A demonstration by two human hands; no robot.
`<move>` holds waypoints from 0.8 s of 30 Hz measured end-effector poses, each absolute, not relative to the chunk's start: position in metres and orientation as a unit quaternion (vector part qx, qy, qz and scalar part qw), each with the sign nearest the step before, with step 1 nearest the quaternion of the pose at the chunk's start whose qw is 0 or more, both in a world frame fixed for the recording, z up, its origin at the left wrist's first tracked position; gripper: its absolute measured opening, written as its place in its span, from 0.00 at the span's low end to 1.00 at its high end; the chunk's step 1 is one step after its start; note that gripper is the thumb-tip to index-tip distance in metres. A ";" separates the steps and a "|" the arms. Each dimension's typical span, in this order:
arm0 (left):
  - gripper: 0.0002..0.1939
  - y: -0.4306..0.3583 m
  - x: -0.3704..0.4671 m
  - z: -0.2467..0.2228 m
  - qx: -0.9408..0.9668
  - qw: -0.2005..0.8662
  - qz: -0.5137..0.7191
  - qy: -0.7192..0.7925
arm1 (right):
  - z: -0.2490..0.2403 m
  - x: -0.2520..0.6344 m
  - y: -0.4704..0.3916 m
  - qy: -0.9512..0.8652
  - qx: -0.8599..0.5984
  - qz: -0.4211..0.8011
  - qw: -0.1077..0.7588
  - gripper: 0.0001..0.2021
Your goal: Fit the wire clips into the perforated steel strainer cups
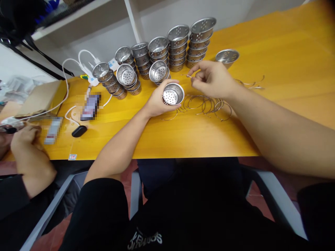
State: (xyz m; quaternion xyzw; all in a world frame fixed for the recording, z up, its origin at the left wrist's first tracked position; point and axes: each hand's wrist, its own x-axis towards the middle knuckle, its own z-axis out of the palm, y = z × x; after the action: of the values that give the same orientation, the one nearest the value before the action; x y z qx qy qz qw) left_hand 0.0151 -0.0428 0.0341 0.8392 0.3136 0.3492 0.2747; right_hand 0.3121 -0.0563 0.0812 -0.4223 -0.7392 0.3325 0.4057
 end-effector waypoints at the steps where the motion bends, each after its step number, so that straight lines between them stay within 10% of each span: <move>1: 0.60 -0.041 0.016 0.031 0.835 0.271 0.355 0.320 | 0.081 0.312 -0.056 -0.739 -0.420 0.331 0.409 0.16; 10: 0.59 -0.030 0.015 0.016 0.826 0.284 0.357 0.332 | 0.093 0.303 -0.073 -0.742 -0.392 0.308 0.448 0.06; 24: 0.59 -0.032 0.018 0.016 0.815 0.314 0.359 0.330 | 0.083 0.281 -0.077 -0.732 -0.436 0.285 0.440 0.18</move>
State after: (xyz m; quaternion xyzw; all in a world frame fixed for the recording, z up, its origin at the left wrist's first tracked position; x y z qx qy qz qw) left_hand 0.0177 -0.0323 0.0158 0.8146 0.3304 0.3588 0.3138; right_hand 0.2814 -0.0770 0.0833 -0.4363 -0.7315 0.2850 0.4396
